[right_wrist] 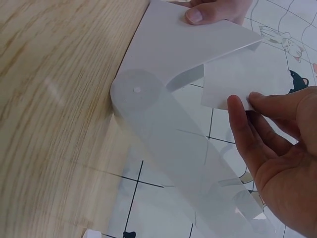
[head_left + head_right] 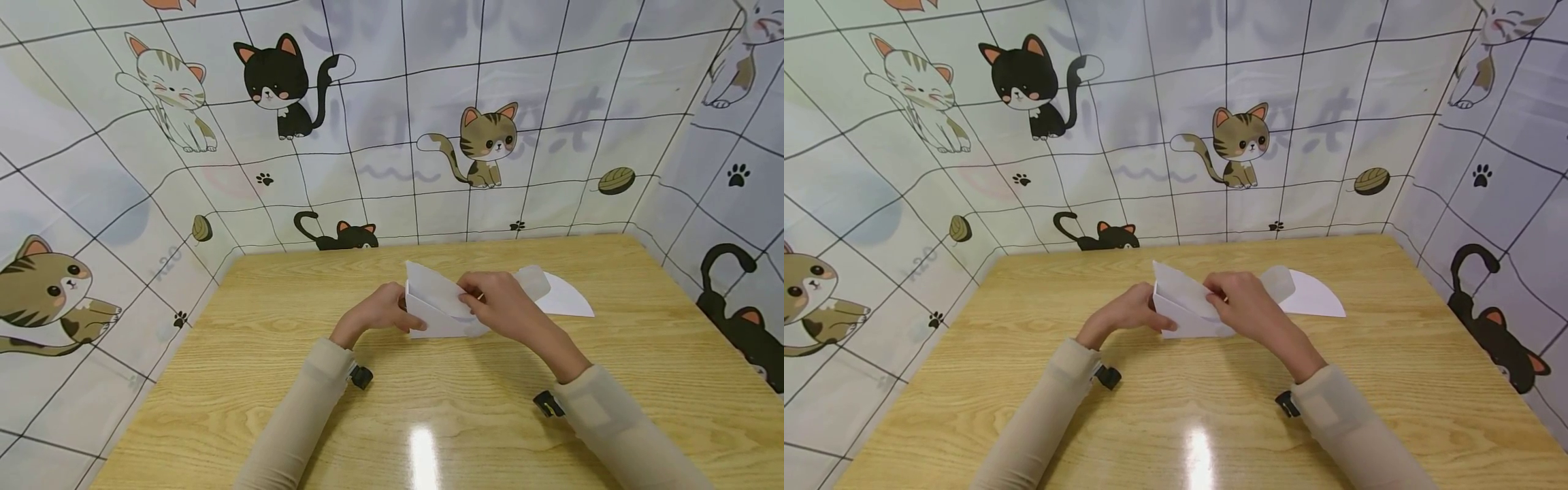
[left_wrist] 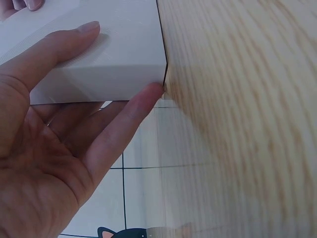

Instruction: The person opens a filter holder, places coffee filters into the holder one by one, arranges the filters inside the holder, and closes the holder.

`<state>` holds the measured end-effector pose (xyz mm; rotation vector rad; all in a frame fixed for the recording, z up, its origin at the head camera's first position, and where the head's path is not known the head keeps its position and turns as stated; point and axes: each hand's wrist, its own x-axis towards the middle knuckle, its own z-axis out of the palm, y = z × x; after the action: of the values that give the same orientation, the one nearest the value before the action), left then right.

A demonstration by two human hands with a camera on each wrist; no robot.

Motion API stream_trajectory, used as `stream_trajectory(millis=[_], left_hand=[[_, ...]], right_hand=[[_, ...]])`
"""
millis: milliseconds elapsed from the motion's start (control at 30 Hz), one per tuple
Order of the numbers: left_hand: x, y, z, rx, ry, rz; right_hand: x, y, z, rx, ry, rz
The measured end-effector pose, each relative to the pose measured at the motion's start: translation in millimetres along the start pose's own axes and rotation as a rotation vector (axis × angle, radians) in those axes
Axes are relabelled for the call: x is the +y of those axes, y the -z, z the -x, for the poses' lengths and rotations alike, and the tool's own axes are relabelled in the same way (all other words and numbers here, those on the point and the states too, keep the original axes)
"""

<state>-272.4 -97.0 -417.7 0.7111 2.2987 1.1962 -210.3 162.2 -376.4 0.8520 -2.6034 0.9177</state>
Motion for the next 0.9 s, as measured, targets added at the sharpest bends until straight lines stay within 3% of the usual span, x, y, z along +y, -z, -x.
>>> stream_trajectory(millis=[900], left_hand=[[0.5, 0.0, 1.0, -0.002, -0.016, 0.011]], right_hand=[[6.1, -9.2, 0.7, -0.035, 0.038, 0.019]])
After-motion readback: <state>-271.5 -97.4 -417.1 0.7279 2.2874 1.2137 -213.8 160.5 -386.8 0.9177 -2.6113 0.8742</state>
